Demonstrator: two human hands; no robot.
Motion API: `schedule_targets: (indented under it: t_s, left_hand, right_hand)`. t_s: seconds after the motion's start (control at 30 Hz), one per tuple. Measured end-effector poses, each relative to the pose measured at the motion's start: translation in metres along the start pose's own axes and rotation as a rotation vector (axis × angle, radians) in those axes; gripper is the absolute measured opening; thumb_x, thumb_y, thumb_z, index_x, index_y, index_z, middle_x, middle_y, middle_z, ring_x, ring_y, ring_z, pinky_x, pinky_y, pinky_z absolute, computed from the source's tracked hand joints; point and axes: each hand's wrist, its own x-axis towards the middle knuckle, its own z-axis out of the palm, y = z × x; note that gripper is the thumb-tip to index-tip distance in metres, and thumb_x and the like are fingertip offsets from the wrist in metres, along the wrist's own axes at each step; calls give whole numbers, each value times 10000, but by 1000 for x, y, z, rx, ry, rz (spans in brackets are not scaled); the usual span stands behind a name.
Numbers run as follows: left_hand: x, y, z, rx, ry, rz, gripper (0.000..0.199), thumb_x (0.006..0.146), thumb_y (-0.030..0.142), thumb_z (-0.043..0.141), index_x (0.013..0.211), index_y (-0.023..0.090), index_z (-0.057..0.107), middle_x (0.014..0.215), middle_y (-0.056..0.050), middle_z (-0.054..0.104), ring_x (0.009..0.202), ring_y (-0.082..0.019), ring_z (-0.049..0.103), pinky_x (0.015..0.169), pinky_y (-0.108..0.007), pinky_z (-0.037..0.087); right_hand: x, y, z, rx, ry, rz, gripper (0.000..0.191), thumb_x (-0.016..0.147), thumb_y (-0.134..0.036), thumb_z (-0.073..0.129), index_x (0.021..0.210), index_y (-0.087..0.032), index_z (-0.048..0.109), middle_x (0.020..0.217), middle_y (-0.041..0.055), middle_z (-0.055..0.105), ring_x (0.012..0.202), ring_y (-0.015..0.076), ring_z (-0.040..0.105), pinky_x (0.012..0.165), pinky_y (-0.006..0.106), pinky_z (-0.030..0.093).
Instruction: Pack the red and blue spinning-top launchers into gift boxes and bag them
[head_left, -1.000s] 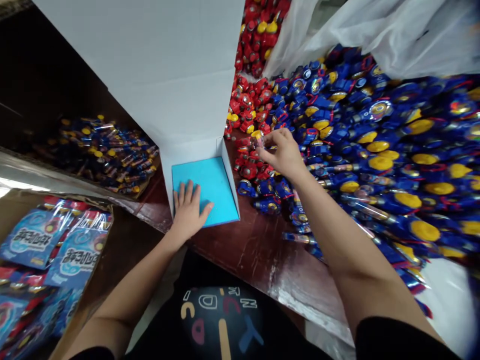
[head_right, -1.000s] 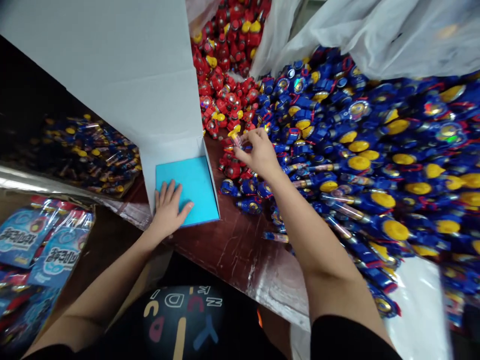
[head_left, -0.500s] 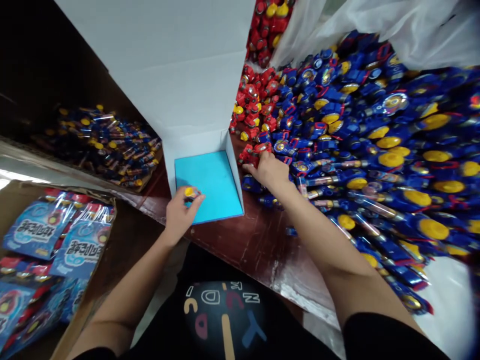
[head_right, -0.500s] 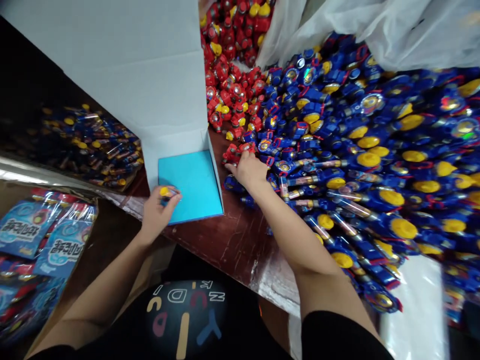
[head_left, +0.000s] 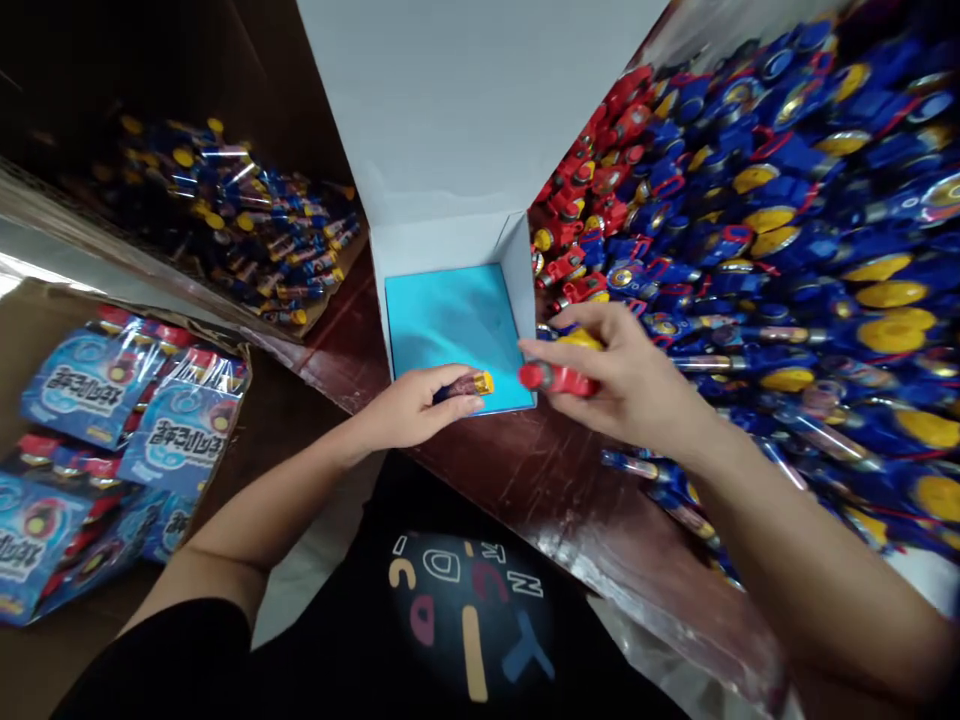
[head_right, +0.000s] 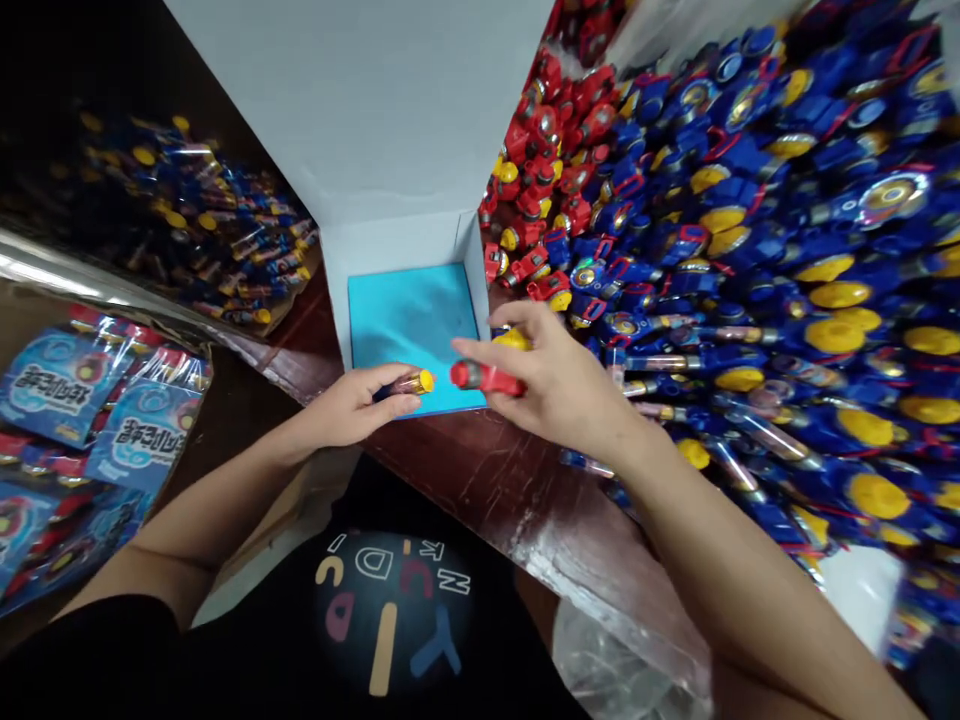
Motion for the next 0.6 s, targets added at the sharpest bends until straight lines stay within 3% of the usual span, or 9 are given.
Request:
schedule_targets:
  t_s: [0.1,0.2,0.33,0.47,0.6]
  left_hand:
    - [4,9,-6,-12,-60,-38,301,1051,417,622,1231,199,724,1032,-21,738,902,-167,661,824,-281,509]
    - [5,16,-10,52,-105,-66,313,1058,442,605,1201,196,733,972,-11,725,836,-158,643,764,-274,485]
    - [-1,23,-16,200,-164,-60,266,1072,406,576,1097,184,721,873,-5,700,765,-157,632,713,-275,474]
    - [-9,21,-14,512,-140,112,234,1110,361,543,1115,179,691,989,-47,735,893,-195,697,766,-301,510]
    - [-12,9,-16,962,-45,492,261,1145,247,450,1264,161,667,893,-41,694,778,-196,649,675,-316,482]
  right_hand:
    - [8,-21,2,-177,-179,-68,489,1055,-485,560,1516,-339,636,1308,145,660,1138,335,636,740,404,577]
    - [16,-29,9,-245,-198,-73,524,1083,-588,480,1484,-300,656,1192,160,671,992,293,661,578,308,460]
    - [20,-37,13,-289,-236,-151,447,1111,-480,450,1445,-267,656,1146,146,658,805,230,654,521,295,400]
    - [24,-46,13,-251,-351,-154,356,1063,-411,575,1366,-264,690,1100,130,675,855,266,683,584,327,465]
    - [33,-45,15,278,-613,148,381,998,-589,656,1089,-224,720,930,62,693,726,197,665,624,337,520]
